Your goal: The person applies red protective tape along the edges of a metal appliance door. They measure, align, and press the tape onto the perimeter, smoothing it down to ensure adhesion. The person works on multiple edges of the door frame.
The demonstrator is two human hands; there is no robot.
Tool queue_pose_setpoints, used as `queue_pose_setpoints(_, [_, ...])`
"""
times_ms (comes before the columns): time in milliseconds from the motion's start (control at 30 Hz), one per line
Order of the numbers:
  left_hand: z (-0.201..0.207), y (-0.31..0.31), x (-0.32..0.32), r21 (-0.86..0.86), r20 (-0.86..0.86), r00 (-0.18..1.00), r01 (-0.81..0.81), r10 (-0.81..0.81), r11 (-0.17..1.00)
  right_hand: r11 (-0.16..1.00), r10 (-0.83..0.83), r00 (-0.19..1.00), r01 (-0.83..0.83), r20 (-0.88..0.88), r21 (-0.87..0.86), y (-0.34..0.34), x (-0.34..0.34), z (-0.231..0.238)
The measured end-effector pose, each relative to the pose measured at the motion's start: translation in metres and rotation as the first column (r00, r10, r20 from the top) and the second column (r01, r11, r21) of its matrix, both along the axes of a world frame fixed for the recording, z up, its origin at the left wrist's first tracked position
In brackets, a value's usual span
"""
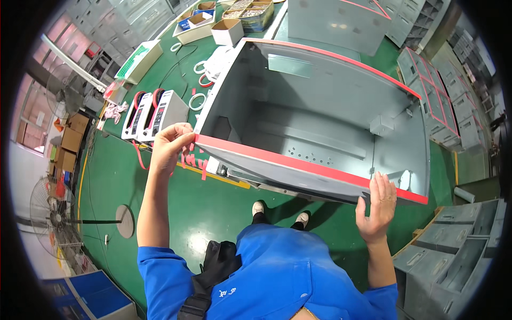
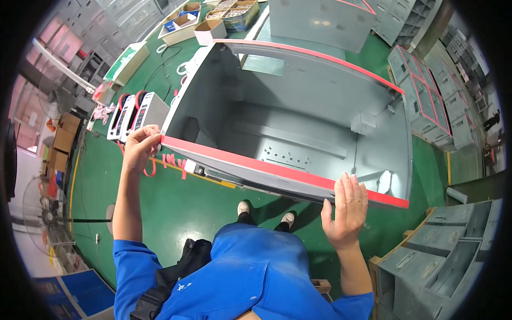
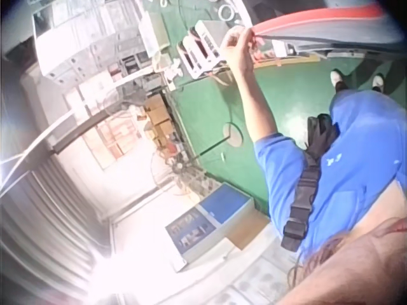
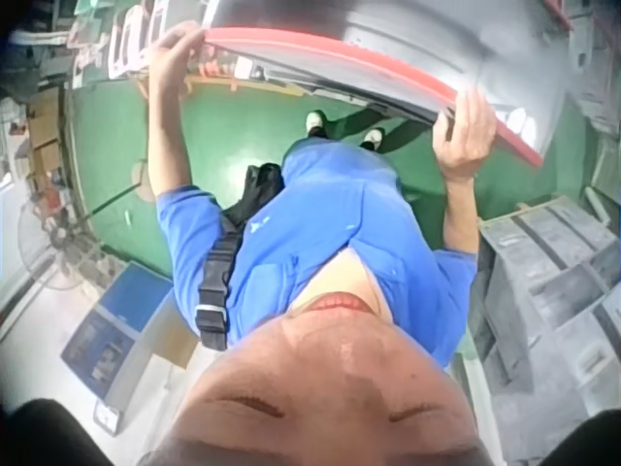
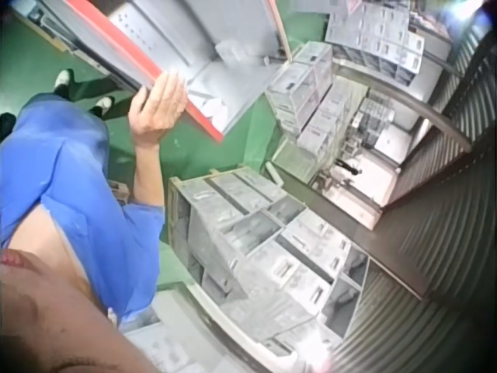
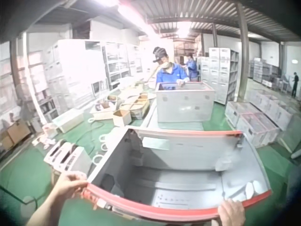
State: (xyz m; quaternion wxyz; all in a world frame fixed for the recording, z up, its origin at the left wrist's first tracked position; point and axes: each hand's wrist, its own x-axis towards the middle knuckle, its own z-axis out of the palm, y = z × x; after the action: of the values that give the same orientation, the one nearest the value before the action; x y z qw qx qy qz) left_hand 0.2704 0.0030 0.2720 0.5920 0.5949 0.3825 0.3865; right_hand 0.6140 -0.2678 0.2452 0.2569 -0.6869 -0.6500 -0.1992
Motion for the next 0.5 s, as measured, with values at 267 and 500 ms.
queue_pose_setpoints(267, [0.002,-0.001,0.0,-0.025,0.02,1.0,0.007,-0.006,1.0,0.997,0.072,0.997,-0.071,-0.039,0.024,0.019,-0.024,0.007])
queue_pose_setpoints(500, [-0.003,0.001,-0.004,-0.019,0.027,1.0,-0.013,0.013,1.0,0.965,0.26,0.964,-0.261,-0.049,-0.009,0.07,-0.072,0.021])
